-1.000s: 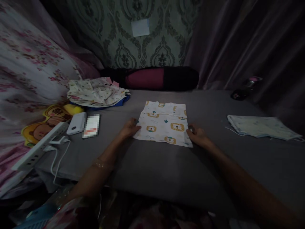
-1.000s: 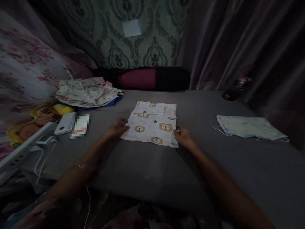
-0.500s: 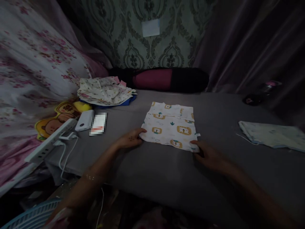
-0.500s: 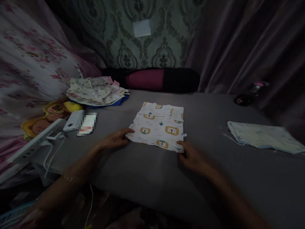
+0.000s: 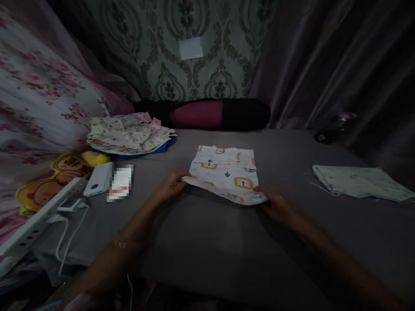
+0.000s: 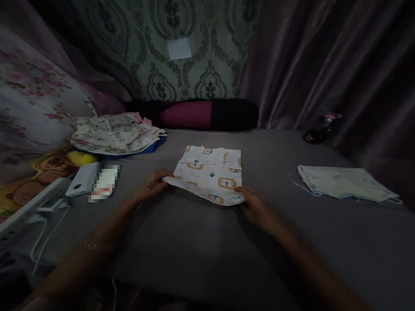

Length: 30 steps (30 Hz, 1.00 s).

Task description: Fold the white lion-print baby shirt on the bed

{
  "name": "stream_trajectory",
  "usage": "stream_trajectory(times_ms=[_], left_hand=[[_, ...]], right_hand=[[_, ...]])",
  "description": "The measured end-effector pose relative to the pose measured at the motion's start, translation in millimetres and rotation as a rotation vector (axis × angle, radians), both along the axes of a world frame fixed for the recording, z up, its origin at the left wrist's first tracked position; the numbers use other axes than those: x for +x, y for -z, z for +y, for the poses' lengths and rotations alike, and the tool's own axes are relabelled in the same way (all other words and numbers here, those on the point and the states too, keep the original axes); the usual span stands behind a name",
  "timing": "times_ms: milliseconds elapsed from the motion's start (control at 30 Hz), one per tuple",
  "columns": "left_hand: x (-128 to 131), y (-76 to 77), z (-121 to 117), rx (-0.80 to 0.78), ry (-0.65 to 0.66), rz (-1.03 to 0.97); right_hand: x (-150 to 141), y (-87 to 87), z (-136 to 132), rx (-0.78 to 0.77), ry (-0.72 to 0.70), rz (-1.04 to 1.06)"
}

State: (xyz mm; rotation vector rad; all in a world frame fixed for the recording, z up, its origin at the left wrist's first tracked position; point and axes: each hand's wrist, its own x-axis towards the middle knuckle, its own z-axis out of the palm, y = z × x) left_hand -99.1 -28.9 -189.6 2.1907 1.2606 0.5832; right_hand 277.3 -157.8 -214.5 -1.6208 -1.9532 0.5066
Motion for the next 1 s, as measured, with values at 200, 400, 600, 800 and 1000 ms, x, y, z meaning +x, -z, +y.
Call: stream_trajectory(times_ms=[200, 400, 600, 800, 1000], left_hand=[[19.6, -4.5, 27.6, 0.057, -0.174, -0.073], [43.9, 8.3, 61.3, -0.019, -0.273, -0.115], [65.9, 26.7, 88.1, 0.14, -0.363, 0.007], [81.1, 32.3, 100.0, 0.18, -0.406, 0.091], [87.1, 30.1, 106.2, 0.245, -0.385, 0.101]], right_hand=[[-3.6, -16.1, 30.9, 0.09, 0.204, -0.055], [-7.3, -28.1, 71.3, 0.098, 0.375, -0.14], [-10.1, -21.8, 106.9, -0.075, 0.509, -0.213], [-18.7, -22.6, 120.0, -0.124, 0.595, -0.321], [-22.2, -28.2, 129.8, -0.131, 0.603, -0.398]])
